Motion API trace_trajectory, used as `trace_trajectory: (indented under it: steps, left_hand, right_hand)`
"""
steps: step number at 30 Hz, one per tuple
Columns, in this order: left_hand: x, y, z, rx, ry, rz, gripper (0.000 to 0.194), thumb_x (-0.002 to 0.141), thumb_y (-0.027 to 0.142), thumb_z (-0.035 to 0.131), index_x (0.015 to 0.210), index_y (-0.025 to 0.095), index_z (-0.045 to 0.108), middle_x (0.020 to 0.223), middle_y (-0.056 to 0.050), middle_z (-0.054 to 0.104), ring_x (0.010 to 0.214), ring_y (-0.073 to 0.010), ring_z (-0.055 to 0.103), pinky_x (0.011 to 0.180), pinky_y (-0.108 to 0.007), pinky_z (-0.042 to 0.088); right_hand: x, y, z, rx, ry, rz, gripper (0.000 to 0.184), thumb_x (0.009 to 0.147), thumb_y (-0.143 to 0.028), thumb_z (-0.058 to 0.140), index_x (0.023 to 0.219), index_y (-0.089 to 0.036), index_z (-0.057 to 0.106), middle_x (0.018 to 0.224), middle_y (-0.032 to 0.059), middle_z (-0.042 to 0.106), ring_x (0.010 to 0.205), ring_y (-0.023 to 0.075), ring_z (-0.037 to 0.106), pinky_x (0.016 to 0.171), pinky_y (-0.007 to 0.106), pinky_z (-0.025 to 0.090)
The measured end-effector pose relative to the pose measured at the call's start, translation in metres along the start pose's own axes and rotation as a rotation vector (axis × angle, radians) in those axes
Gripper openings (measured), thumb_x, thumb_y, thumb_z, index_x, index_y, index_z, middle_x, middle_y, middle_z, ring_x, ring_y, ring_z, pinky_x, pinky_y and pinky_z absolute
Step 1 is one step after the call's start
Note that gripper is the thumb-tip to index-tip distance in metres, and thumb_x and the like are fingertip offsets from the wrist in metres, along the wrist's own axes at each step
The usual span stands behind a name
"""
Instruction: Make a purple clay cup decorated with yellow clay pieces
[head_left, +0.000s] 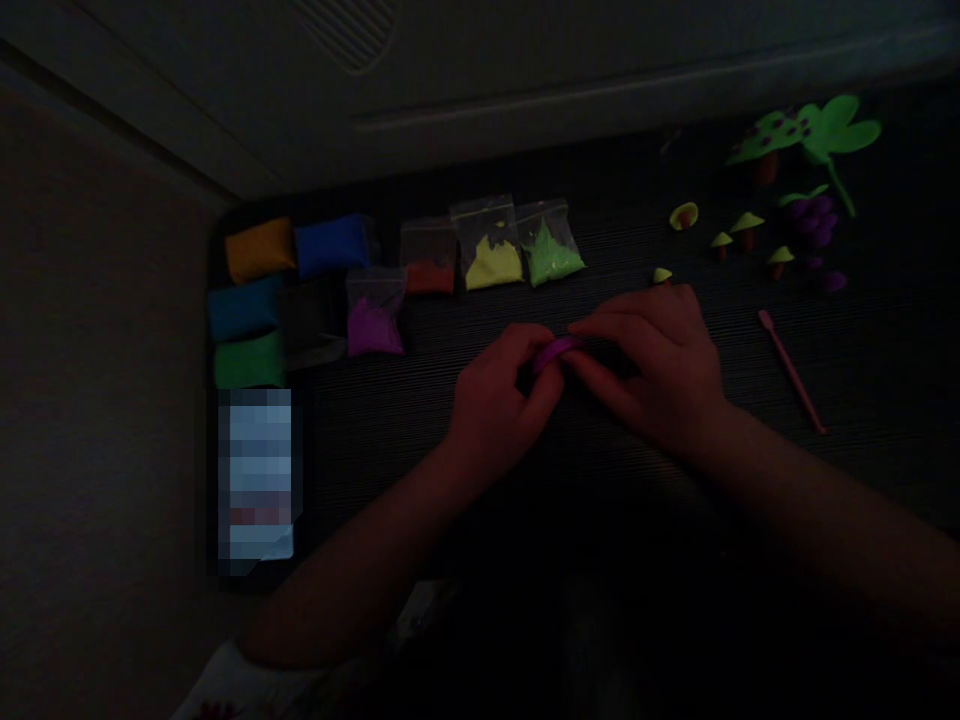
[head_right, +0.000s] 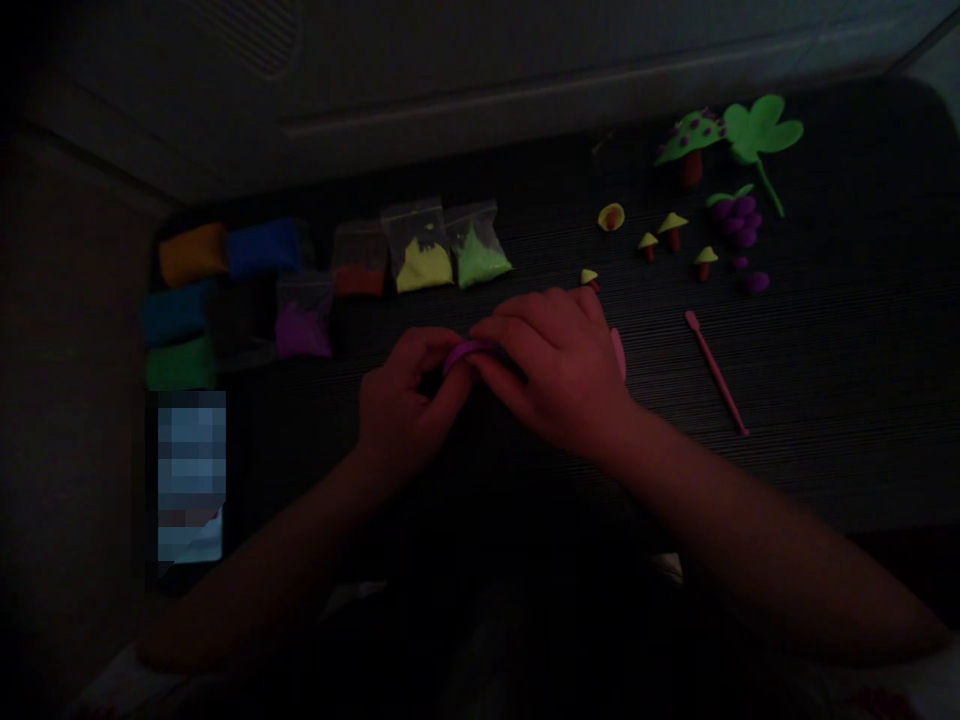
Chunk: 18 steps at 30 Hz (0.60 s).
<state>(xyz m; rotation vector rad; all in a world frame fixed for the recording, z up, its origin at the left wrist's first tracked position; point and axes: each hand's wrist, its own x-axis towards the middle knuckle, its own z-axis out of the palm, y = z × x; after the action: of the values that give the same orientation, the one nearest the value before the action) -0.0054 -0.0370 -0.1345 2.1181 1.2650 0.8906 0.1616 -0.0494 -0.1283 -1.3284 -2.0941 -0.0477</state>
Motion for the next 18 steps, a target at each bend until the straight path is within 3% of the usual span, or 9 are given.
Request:
trace_trajectory:
  steps: [9,18]
  left_hand:
    - [0.001,0.0015,0.0003,0.005,-0.017,-0.002,0.01,0.08,0.02,0.054,0.089,0.021,0.051,0.077,0.004,0.059,0.069,-0.009,0.058,0.067,-0.02,0.043]
    - [0.0009,-0.0007,-0.0007,0.048,0.035,0.021,0.013,0.078,0.018,0.055,0.091,0.019,0.055,0.085,0.0,0.063,0.078,-0.0133,0.056,0.073,-0.026,0.044]
  right_hand:
    - [-0.0004,0.0015,-0.0001,-0.023,-0.06,-0.019,0.015,0.084,-0.031,0.051,0.089,-0.023,0.062,0.085,0.0023,0.065,0.079,0.0184,0.054,0.074,0.036,0.034]
    - [-0.0002,-0.0022,-0.0003,-0.018,0.002,0.017,0.02,0.083,-0.035,0.052,0.094,-0.021,0.061,0.088,0.004,0.064,0.081,0.0194,0.055,0.073,0.036,0.035]
